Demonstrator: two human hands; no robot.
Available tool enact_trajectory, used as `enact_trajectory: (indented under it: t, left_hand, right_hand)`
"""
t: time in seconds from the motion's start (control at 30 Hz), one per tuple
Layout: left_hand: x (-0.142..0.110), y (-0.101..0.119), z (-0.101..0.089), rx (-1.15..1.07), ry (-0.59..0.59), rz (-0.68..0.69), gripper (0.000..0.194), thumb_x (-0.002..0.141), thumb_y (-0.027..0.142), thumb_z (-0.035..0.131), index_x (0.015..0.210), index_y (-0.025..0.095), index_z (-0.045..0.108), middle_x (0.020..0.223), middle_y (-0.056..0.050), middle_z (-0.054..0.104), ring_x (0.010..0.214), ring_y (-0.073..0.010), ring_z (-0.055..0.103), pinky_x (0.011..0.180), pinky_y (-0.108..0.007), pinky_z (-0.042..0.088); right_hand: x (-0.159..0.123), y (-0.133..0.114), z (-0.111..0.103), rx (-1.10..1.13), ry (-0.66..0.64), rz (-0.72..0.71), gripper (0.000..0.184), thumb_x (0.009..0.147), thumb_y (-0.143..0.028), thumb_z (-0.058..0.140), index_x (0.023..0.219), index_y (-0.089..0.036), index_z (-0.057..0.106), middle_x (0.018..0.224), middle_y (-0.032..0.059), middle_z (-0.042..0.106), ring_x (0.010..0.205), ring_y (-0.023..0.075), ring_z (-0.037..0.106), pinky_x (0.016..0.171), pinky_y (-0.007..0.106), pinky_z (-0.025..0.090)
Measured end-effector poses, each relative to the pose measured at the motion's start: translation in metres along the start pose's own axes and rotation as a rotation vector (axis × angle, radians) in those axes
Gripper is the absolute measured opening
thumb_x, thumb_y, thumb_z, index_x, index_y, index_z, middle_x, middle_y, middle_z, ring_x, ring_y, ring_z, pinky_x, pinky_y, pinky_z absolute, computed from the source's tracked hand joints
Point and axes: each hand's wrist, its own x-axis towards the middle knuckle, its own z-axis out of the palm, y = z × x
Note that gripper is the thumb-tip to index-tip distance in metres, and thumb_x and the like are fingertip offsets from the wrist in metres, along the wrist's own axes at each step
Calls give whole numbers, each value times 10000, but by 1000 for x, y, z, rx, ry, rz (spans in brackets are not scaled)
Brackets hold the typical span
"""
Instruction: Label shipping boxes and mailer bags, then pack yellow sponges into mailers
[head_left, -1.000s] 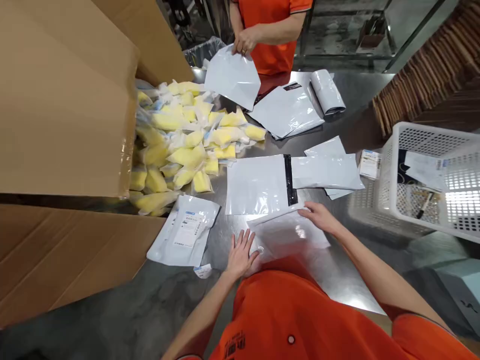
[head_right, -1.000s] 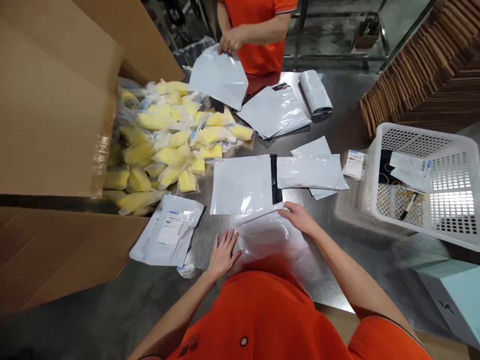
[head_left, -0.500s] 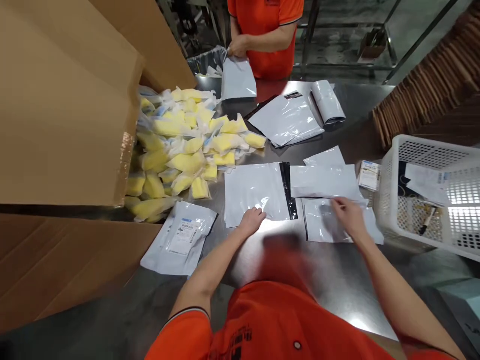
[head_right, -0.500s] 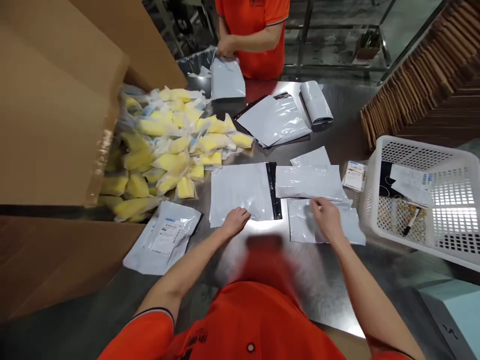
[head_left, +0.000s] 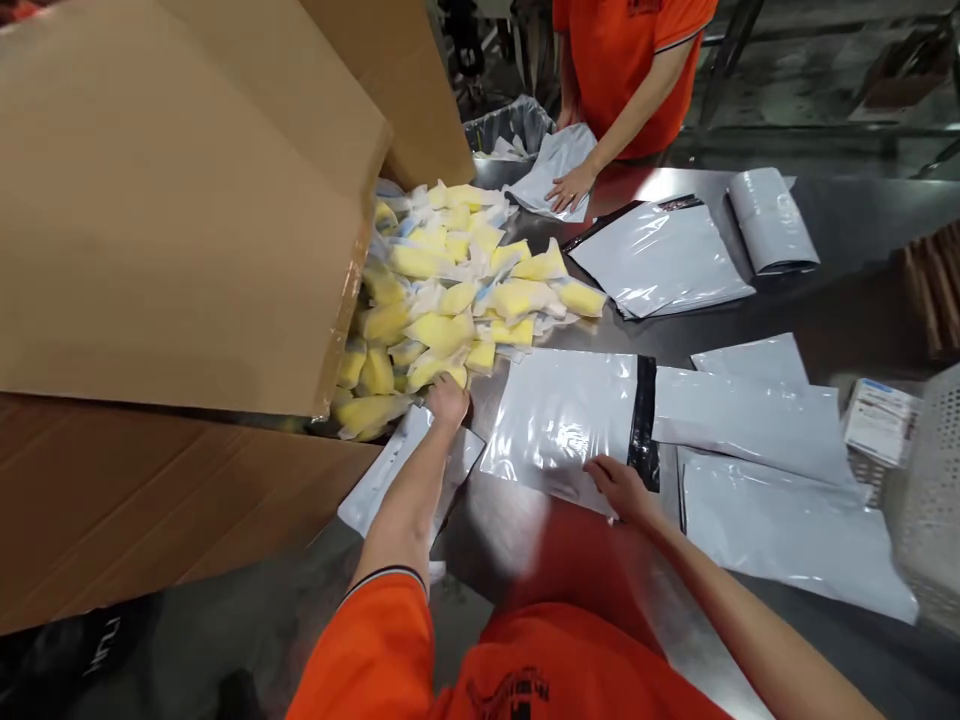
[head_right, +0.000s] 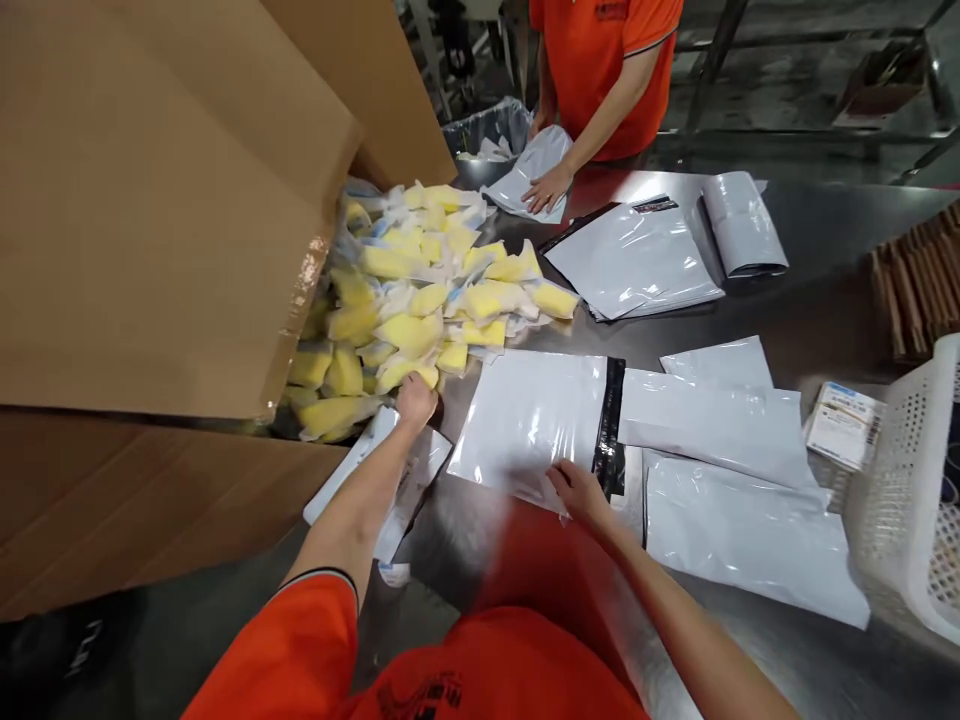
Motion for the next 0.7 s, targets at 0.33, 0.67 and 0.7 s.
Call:
enact_trajectory:
  t: [0.33, 0.67, 0.7]
  left_hand:
    - [-189, 62, -4, -849, -478, 264, 211, 867, 315, 540, 1028, 183, 573, 908, -29, 658, 793, -156, 613, 692, -248, 505]
    - [-217, 172, 81, -208, -490, 427, 253, 884, 219, 551, 1111, 117, 600, 1140, -182, 644, 1019, -285, 649, 838, -352, 489]
    - [-216, 175, 87, -154, -489, 431, 244, 870, 163, 541, 1094, 92, 606, 1130, -213, 642, 1011, -305, 654, 827, -366, 487]
  right_hand:
    - [-27, -20, -6, 624, -32, 201, 515, 742, -676, 606, 945, -202, 602, 676, 2, 591, 426, 75, 330, 399, 237, 240]
    - [-105, 69, -102, 186, 471, 245, 433, 689, -628, 578, 739, -199, 554, 537, -20, 471, 499, 130, 385, 438, 255, 277]
    - [-108, 70, -106, 169, 440, 204, 426, 704, -620, 572, 757, -197, 563, 560, -12, 494, 517, 136, 401, 449, 256, 290]
